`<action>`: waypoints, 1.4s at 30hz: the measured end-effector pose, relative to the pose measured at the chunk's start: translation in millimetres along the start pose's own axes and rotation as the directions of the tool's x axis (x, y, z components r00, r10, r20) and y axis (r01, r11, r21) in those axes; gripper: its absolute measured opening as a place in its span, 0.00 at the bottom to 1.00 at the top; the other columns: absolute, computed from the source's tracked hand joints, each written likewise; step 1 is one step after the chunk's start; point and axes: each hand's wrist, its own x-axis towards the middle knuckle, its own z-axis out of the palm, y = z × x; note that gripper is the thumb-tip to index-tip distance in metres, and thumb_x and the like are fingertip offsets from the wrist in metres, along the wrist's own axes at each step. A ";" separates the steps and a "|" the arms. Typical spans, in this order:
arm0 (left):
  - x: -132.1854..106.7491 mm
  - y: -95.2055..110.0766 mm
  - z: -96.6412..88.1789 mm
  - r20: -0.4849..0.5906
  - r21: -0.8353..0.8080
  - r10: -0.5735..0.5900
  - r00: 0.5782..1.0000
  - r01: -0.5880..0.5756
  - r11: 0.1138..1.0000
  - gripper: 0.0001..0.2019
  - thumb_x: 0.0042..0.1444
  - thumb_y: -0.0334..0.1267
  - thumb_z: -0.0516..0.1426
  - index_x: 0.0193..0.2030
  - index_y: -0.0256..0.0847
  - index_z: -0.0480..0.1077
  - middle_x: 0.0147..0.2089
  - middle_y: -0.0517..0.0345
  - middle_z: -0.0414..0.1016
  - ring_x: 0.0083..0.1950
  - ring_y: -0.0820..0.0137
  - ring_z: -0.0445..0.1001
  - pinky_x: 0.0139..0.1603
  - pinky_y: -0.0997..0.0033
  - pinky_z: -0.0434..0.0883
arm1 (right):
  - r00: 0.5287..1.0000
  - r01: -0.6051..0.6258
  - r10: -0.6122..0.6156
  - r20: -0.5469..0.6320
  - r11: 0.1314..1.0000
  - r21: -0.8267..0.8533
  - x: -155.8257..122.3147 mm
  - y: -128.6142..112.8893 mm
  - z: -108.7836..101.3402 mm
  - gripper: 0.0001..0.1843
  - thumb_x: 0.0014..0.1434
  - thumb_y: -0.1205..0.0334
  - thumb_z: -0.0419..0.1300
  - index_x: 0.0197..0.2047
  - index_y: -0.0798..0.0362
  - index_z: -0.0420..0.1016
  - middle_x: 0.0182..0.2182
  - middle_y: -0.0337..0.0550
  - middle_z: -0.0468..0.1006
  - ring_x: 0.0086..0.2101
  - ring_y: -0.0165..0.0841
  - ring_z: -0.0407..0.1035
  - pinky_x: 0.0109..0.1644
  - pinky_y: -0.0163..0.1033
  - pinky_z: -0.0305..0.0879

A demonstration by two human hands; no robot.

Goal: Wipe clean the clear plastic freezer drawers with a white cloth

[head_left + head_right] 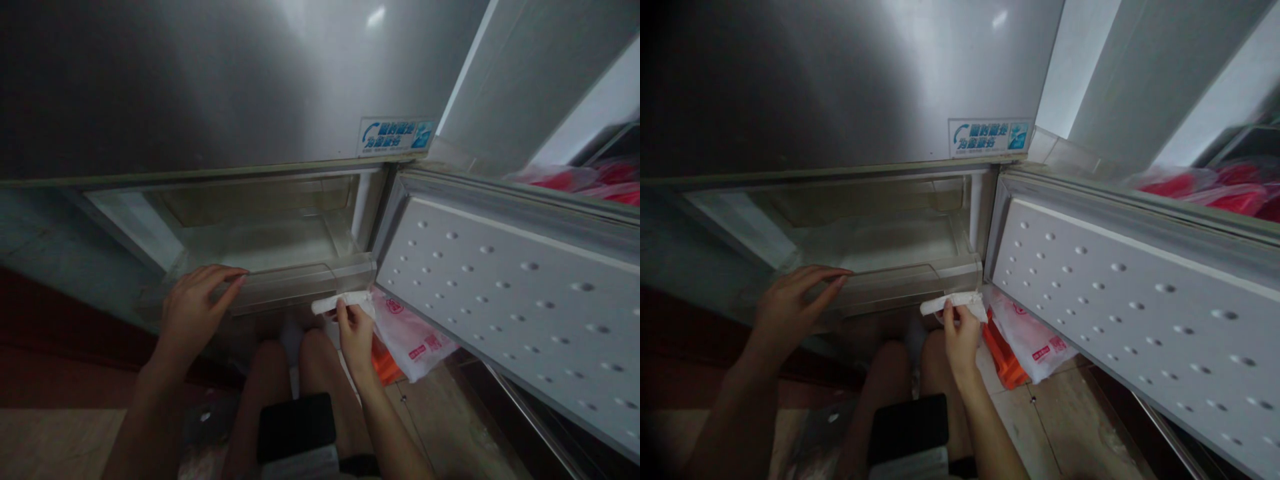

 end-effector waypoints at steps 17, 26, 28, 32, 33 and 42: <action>0.0 -1.1 -4.6 0.052 -0.095 0.024 0.998 -0.019 0.995 0.15 0.66 0.45 0.51 0.47 0.43 0.76 0.46 0.52 0.79 0.49 0.60 0.76 0.51 0.60 0.69 | 0.988 -0.131 0.084 0.130 0.901 0.414 -5.0 -5.4 73.6 0.25 0.58 0.37 0.56 0.30 0.52 0.77 0.30 0.45 0.82 0.32 0.37 0.76 0.43 0.42 0.72; 1.4 -2.6 -5.5 0.055 -0.104 0.043 0.998 -0.038 0.994 0.14 0.66 0.44 0.51 0.45 0.42 0.76 0.44 0.53 0.79 0.48 0.60 0.76 0.51 0.60 0.69 | 0.992 -0.074 0.011 0.126 0.856 0.511 15.0 2.3 78.5 0.26 0.55 0.37 0.60 0.35 0.54 0.80 0.34 0.46 0.83 0.37 0.38 0.77 0.46 0.43 0.72; 2.7 -2.3 -6.2 0.052 -0.122 0.047 0.998 -0.041 0.992 0.15 0.66 0.45 0.51 0.45 0.41 0.76 0.44 0.52 0.80 0.48 0.60 0.76 0.51 0.59 0.70 | 0.991 -0.073 0.004 0.133 0.849 0.524 19.1 5.4 81.8 0.26 0.54 0.36 0.61 0.35 0.53 0.80 0.35 0.46 0.83 0.37 0.37 0.77 0.47 0.42 0.72; 5.7 -4.7 -11.8 0.063 -0.174 0.058 0.996 -0.046 0.984 0.19 0.67 0.46 0.49 0.45 0.39 0.77 0.45 0.51 0.79 0.49 0.60 0.76 0.51 0.59 0.70 | 0.978 -0.090 -0.022 0.206 0.849 0.521 20.6 2.5 87.2 0.27 0.54 0.35 0.59 0.34 0.52 0.80 0.32 0.44 0.83 0.34 0.36 0.77 0.45 0.42 0.73; 6.1 -7.0 -14.0 0.060 -0.180 0.054 0.997 -0.043 0.983 0.19 0.67 0.46 0.49 0.46 0.39 0.78 0.45 0.51 0.79 0.49 0.60 0.77 0.52 0.60 0.71 | 0.971 -0.096 -0.033 0.238 0.854 0.512 19.5 -0.2 88.6 0.27 0.55 0.35 0.59 0.33 0.52 0.80 0.31 0.44 0.83 0.32 0.36 0.77 0.44 0.42 0.74; -5.0 -37.0 -21.6 0.003 -0.145 0.002 1.000 -0.002 0.989 0.17 0.65 0.48 0.52 0.41 0.40 0.77 0.43 0.52 0.81 0.47 0.60 0.78 0.49 0.63 0.72 | 0.876 -0.082 -0.134 0.463 0.905 0.417 -7.3 -23.6 138.8 0.22 0.57 0.41 0.59 0.26 0.49 0.82 0.27 0.39 0.83 0.32 0.37 0.77 0.43 0.41 0.73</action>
